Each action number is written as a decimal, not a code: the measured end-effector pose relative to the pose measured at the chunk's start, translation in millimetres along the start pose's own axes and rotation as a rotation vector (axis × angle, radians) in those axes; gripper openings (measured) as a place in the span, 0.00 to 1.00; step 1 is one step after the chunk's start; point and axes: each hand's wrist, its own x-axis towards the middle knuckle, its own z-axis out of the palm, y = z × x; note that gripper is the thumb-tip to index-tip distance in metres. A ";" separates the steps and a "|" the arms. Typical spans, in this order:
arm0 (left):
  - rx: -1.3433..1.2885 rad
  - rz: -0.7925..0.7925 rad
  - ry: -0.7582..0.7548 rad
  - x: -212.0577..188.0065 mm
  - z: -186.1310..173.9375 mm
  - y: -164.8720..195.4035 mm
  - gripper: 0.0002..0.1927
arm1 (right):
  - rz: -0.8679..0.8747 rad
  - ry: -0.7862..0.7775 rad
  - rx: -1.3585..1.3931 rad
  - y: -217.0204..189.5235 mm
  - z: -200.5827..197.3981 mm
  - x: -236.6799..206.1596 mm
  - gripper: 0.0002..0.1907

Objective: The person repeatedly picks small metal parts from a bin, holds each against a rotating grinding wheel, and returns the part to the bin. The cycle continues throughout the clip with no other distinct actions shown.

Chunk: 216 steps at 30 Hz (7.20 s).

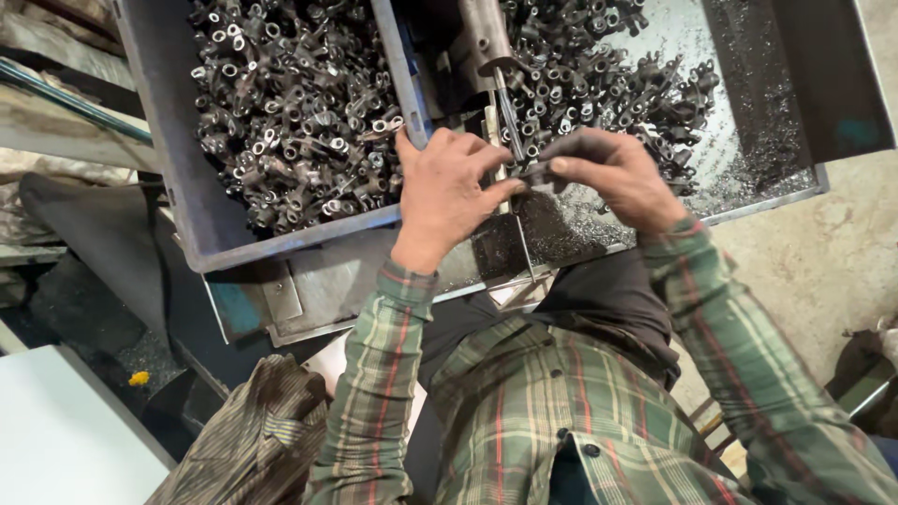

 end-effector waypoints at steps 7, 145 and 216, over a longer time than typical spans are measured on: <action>0.051 -0.026 -0.033 2.3 2.7 1.8 0.09 | -0.111 0.104 0.005 16.7 27.0 15.6 0.10; -0.085 -0.078 -0.047 4.2 1.5 -2.8 0.24 | -0.317 0.132 -0.341 -7.7 13.5 -21.8 0.10; 0.258 -0.005 0.007 3.3 13.1 5.5 0.13 | -0.716 0.313 -1.136 4.6 21.5 20.0 0.13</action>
